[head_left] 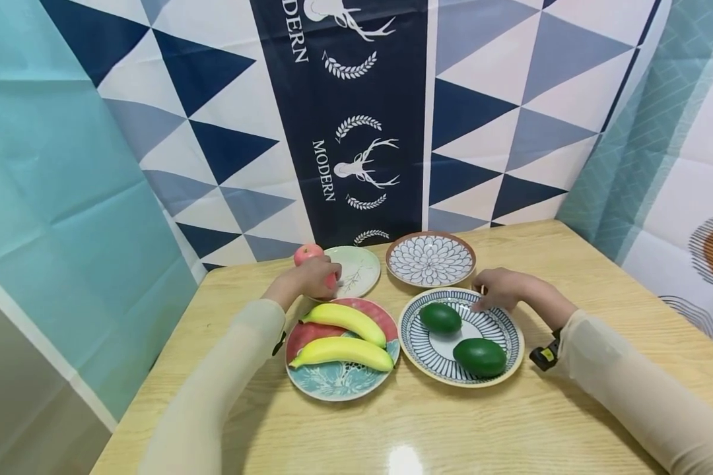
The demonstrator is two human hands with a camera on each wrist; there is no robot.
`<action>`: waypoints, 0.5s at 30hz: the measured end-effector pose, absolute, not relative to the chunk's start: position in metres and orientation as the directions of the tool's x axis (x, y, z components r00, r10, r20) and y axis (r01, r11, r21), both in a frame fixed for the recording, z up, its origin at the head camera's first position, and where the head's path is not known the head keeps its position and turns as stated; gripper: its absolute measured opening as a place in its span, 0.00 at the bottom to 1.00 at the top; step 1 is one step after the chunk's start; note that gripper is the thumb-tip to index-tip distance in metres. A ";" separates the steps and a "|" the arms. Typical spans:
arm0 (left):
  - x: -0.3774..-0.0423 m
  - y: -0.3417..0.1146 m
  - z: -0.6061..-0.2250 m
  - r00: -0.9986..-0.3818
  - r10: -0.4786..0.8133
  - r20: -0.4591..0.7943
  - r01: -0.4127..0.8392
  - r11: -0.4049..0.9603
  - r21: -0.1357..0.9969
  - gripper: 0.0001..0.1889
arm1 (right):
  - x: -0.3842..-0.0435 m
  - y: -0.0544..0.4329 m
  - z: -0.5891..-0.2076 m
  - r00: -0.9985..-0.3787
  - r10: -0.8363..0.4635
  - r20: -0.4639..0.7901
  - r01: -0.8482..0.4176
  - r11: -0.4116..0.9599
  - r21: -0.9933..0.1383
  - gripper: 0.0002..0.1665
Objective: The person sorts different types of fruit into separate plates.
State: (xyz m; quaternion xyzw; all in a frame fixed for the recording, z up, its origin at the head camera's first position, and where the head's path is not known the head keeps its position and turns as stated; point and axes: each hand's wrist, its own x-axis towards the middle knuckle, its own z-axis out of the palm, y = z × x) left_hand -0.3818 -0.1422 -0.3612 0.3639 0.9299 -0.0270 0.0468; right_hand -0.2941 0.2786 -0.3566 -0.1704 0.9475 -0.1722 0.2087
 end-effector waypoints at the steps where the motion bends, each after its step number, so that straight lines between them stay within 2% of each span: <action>1: -0.382 -0.142 -0.361 -0.728 0.677 -0.107 0.682 0.731 -0.018 0.15 | -0.294 0.280 -0.357 -0.855 -0.387 -0.346 -0.235 0.882 -0.408 0.16; 10: -0.377 -0.142 -0.357 -0.735 0.672 -0.092 0.676 0.736 -0.018 0.13 | -0.302 0.292 -0.348 -0.859 -0.351 -0.374 -0.099 0.829 -0.550 0.17; 15: -0.379 -0.141 -0.362 -0.731 0.678 -0.072 0.681 0.732 -0.011 0.13 | -0.315 0.304 -0.337 -0.901 -0.291 -0.322 -0.060 0.818 -0.572 0.19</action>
